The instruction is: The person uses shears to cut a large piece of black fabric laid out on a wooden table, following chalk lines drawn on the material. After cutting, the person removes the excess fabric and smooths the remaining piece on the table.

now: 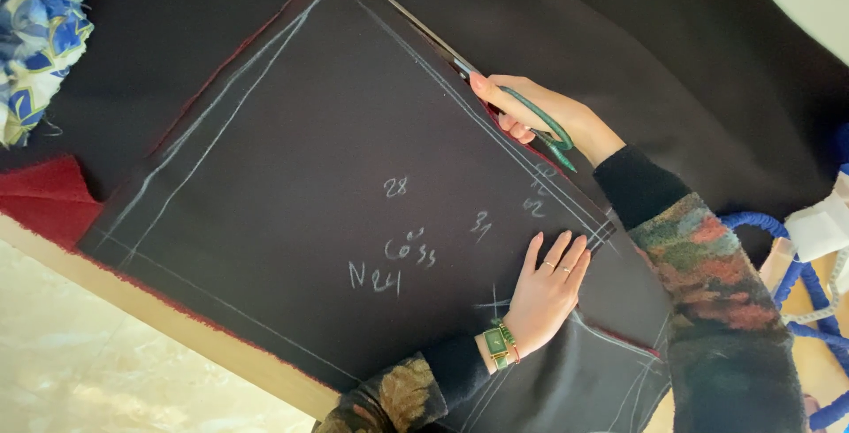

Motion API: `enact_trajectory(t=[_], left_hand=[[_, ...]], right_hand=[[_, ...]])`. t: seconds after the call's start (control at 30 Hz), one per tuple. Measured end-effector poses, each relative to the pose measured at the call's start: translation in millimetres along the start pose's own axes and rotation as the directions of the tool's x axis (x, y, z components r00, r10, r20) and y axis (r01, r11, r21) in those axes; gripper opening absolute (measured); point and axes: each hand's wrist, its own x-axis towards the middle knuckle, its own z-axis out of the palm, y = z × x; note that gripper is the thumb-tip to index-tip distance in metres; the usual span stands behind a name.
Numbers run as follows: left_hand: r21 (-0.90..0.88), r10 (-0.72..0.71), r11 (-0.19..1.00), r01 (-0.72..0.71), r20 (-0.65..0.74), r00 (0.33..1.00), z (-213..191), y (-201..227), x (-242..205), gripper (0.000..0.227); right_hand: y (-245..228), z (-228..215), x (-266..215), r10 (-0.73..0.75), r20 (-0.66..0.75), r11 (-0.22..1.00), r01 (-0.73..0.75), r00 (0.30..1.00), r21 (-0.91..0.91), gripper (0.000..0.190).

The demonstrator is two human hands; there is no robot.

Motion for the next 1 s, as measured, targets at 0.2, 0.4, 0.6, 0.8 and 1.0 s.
enact_trajectory(t=[0.2,0.4,0.6,0.8,1.0], left_hand=[[-0.037,-0.016,0.999,0.019,0.077,0.997,-12.4,-0.1,3.8,0.053],[-0.037,-0.029,0.999,0.034,0.122,0.992,-10.6,0.4,3.7,0.056],[-0.006,-0.037,0.999,0.039,0.174,0.984,-7.7,0.7,2.4,0.061],[-0.015,-0.026,0.999,0.028,0.128,0.991,-12.3,0.0,4.5,0.056],[-0.056,-0.027,0.998,0.032,0.090,0.996,-15.3,1.0,5.8,0.048]], right_hand=[[-67.0,18.4,-33.7,0.105,0.031,0.990,-0.102,0.994,-0.096,0.066],[-73.9,19.5,-7.4,0.077,0.070,0.988,-0.067,0.995,-0.142,0.073],[-94.9,31.8,-18.7,0.138,-0.082,0.983,-0.147,0.987,-0.109,0.063],[-74.5,26.1,8.3,0.077,-0.074,0.972,-0.091,0.994,-0.215,0.067],[-101.2,39.0,-25.7,0.099,-0.152,0.949,-0.140,0.983,-0.282,0.068]])
